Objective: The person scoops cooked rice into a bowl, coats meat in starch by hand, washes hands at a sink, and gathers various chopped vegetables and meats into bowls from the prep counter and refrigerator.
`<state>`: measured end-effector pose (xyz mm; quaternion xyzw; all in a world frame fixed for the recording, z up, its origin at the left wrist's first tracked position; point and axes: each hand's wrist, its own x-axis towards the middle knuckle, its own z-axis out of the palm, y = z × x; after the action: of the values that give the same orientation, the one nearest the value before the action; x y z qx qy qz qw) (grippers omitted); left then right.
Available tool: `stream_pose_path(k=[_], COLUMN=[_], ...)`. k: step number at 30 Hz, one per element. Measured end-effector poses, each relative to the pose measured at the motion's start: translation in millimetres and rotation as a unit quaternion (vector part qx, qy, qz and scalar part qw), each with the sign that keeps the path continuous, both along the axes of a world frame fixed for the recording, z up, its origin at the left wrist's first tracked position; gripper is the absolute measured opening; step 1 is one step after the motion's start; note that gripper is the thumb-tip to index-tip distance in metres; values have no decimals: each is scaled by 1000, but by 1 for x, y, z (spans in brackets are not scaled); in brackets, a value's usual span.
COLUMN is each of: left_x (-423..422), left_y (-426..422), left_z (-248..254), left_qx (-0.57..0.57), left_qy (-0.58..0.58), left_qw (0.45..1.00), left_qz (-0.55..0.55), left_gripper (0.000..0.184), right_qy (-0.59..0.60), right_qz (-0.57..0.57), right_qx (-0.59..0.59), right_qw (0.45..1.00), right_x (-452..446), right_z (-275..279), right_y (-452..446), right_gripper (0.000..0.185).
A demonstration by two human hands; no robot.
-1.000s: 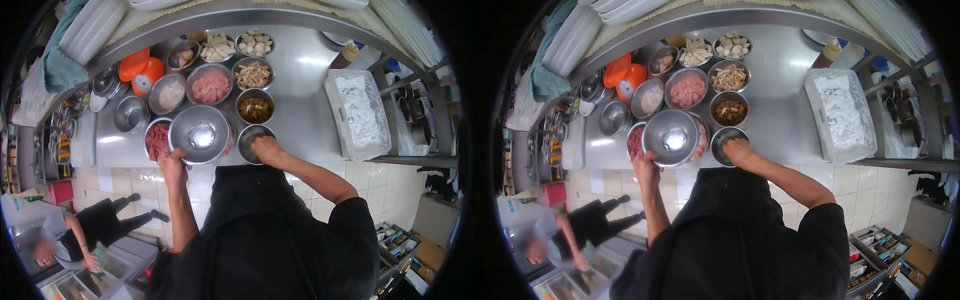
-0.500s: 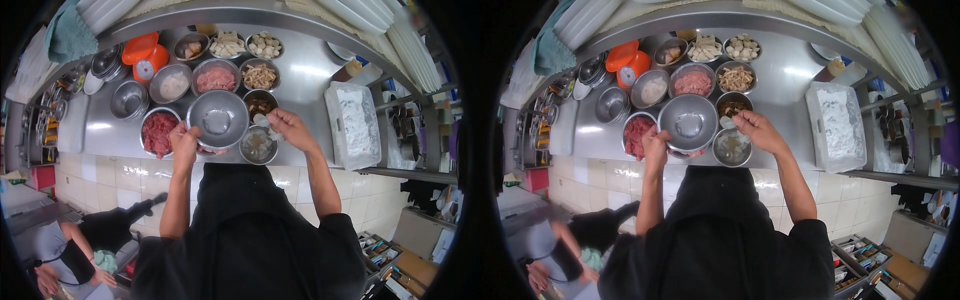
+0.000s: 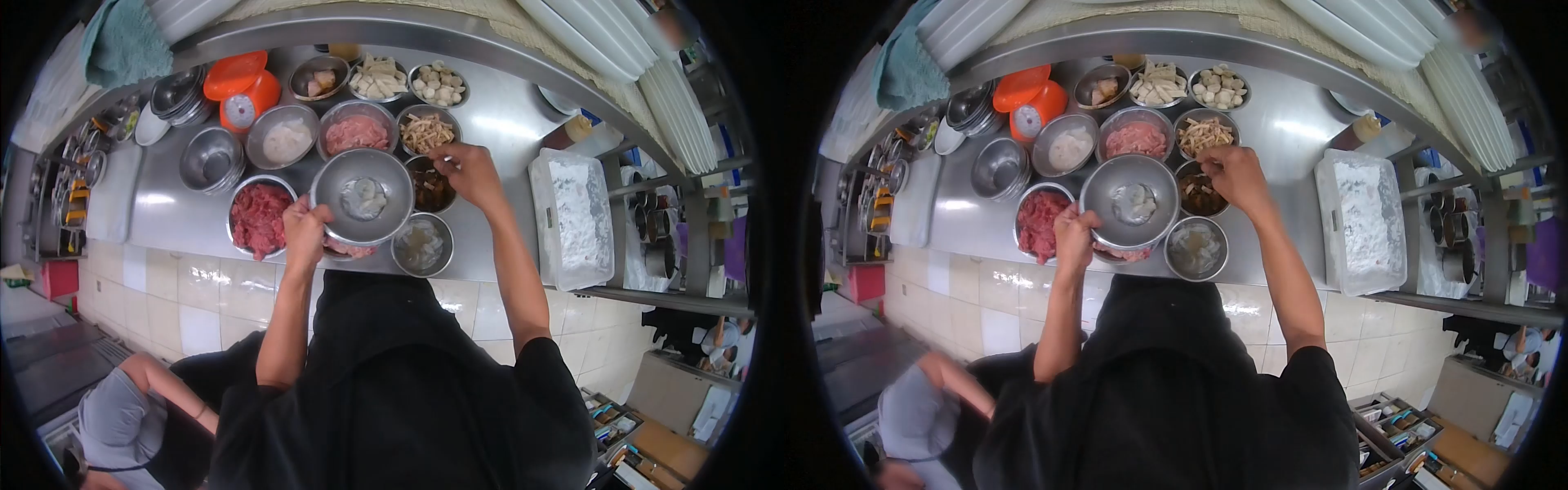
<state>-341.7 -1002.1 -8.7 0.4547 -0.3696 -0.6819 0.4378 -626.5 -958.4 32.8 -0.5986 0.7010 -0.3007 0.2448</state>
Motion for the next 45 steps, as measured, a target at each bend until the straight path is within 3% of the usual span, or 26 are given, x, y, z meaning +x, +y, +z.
stream_pose_path(k=[4, 7, 11, 17, 20, 23, 26, 29, 30, 33, 36, 40, 45], left_x=[13, 18, 23, 28, 37, 39, 40, 37, 34, 35, 33, 23, 11], left_y=[-8, -12, -14, -17, -22, -24, -24, -24, -24, -26, -28, -31, -40], left_z=[1, -2, -3, 9, 14, 24, 32, 34, 34, 26, 16, 15, 6], left_qx=[0, -9, -7, -20, -12, -33, -11, -13, -19, -4, 1, 4, -8], left_qy=[5, 11, 7, 11, 3, 37, 9, 9, 19, 26, 18, -4, -30], left_qw=[1000, 1000, 999, 997, 996, 992, 993, 995, 995, 995, 996, 997, 997], left_qz=[21, 28, 38, 79, 94, 116, 113, 103, 99, 93, 87, 71, 66], left_gripper=[16, 15, 13, 14, 17, 21, 22, 23, 22, 21, 20, 17, 12], right_qy=[206, 334, 284, 216, 226, 101, -48, -8, 99, 158, 176, 201, 176], right_qz=[90, 66, 89, 143, 59, 61, 41, 119, 121, 130, 133, 195, 165], right_qx=[169, 92, 140, 91, 113, 27, 76, 63, 44, 82, 159, 124, 156], right_qw=[960, 936, 944, 962, 966, 993, 995, 991, 987, 975, 962, 952, 958], right_x=[-4, 6, -1, -13, 2, -11, -5, 3, 6, 10, 15, 7, 8], right_z=[-72, -121, -134, -133, -81, -91, -106, -114, -127, -120, -92, -127, -108], right_y=[-16, -12, -26, -25, -21, -20, -22, -23, -21, -13, -20, -26, -26], right_gripper=[31, 29, 32, 30, 31, 33, 32, 36, 38, 41, 41, 37, 26])
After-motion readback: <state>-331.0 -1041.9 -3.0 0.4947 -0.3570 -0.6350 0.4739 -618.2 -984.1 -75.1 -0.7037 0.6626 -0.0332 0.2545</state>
